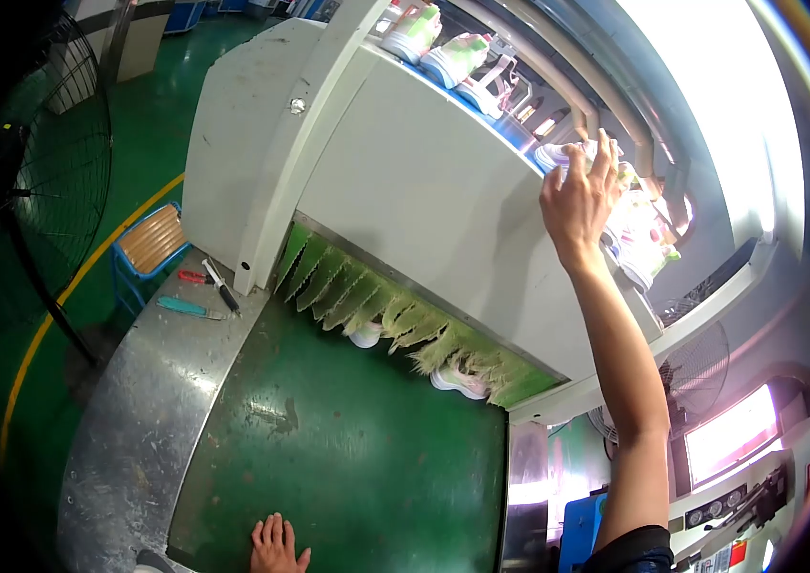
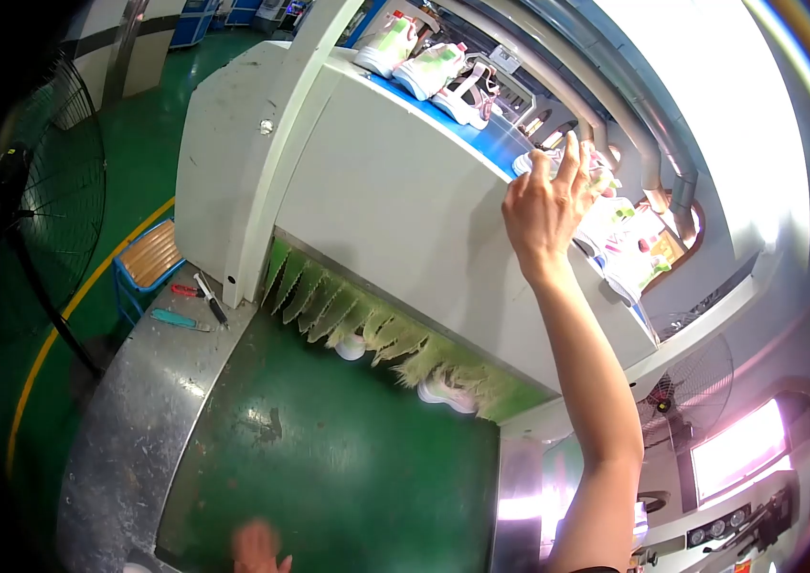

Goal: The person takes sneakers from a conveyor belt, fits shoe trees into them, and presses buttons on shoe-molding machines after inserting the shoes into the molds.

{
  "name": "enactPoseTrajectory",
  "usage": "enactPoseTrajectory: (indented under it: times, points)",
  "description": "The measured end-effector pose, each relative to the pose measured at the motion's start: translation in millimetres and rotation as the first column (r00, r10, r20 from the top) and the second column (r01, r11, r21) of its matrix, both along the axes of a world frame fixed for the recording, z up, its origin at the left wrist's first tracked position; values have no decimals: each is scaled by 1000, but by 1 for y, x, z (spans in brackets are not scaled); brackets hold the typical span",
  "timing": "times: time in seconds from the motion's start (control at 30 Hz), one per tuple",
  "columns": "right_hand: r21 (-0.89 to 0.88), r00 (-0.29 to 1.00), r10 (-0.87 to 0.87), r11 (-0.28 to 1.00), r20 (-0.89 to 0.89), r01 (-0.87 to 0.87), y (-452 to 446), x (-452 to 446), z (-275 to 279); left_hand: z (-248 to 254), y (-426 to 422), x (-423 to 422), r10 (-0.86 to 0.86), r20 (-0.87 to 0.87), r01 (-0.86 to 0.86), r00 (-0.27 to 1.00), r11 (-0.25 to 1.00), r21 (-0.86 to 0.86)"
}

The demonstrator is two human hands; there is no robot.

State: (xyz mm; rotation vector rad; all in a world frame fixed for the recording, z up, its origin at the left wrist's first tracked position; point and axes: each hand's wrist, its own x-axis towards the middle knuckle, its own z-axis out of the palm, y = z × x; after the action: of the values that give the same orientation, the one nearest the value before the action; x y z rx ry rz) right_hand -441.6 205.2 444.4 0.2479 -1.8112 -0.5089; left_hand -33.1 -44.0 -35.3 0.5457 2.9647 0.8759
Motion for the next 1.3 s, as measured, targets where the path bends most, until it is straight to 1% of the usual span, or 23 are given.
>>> enactPoseTrajectory:
  times: [0.07, 0.1, 0.13, 0.17, 0.2, 0.3, 0.33, 0.43, 0.47, 0.53, 0.57, 0.6, 0.67, 0.7, 0.73, 0.8, 0.87, 0.97, 1.07, 1.1, 1.13, 1.2, 1.3]
  points:
    - [132, 993, 116, 985, -15, -113, -6, -7, -1, 0, 0, -1, 5, -5, -5, 1000, 1000, 0]
    - [181, 968, 218, 954, 124, -238, -5, -18, 1, -1, 2, 1, 3, -18, -3, 1000, 1000, -6]
    - [84, 884, 362, 912, 296, -402, -9, -31, 4, -2, 3, 0, -7, -32, 6, 999, 1000, -12]
    - [-25, 796, 511, 846, 323, -533, -20, -46, 8, -1, 2, 0, -19, -27, 19, 999, 1000, -10]
    - [6, 822, 507, 850, 260, -527, -26, -71, 15, -1, 0, 1, -9, -20, 9, 1000, 1000, -17]
    - [-473, 819, 476, 829, 320, -298, -46, -134, 46, -1, 1, 1, 9, 8, -9, 1000, 1000, -14]
    - [-409, 861, 393, 878, 322, -248, -49, -150, 55, -1, 1, 1, 11, 21, -11, 1000, 1000, -13]
    - [-565, 773, 481, 802, 414, -196, -63, -170, 63, 2, -1, 1, 11, 3, -11, 1000, 1000, -23]
    - [-570, 768, 487, 798, 415, -197, -57, -186, 55, 2, -1, 3, 9, -11, -9, 1000, 999, -31]
    - [-352, 858, 311, 921, 408, -166, -37, -230, 30, -1, 0, 3, 30, -21, -30, 999, 999, -15]
    - [-550, 759, 574, 758, 308, -350, -30, -237, 40, 1, 1, -1, 29, 21, -28, 999, 1000, -10]
    - [-478, 851, 451, 830, 268, -289, -39, -215, 49, 1, 0, -6, 11, 57, -11, 998, 1000, 2]
    - [-442, 810, 477, 842, 341, -310, -52, -188, 44, 3, 1, -7, -4, 63, 4, 998, 1000, -4]
    - [-250, 897, 397, 904, 193, -346, -30, -242, 42, 5, -1, 1, -1, 63, 2, 998, 1000, -11]
    - [-250, 899, 393, 906, 194, -342, -26, -245, 40, 5, -1, 3, 8, 54, -7, 999, 1000, -20]
    - [-504, 905, 311, 854, 291, -132, -29, -242, 41, 5, -1, 1, 11, 38, -11, 999, 1000, -11]
    - [-560, 771, 562, 758, 300, -334, -22, -222, 51, 4, 1, 2, 21, 29, -21, 999, 1000, -3]
    - [-501, 918, 267, 861, 292, -91, -41, -190, 47, -1, -3, 2, 8, 25, -8, 1000, 1000, -6]
    - [-586, 910, 405, 760, 88, -281, -36, -174, 48, -1, 1, 6, 11, 17, -11, 1000, 1000, 15]
    - [-533, 907, 420, 765, -11, -361, -38, -164, 51, -3, 0, 5, 14, -6, -14, 1000, 1000, 13]
    - [-495, 908, 419, 793, 18, -356, -15, -163, 60, -4, 0, 6, 17, -27, -17, 999, 1000, 12]
    - [-659, 855, 497, 695, 149, -289, -11, -114, 67, -2, 0, 5, 17, -23, -16, 1000, 1000, 20]
    - [-521, 869, 349, 844, 352, -128, 26, -77, 85, 1, 2, 2, 26, -56, -24, 998, 999, 30]
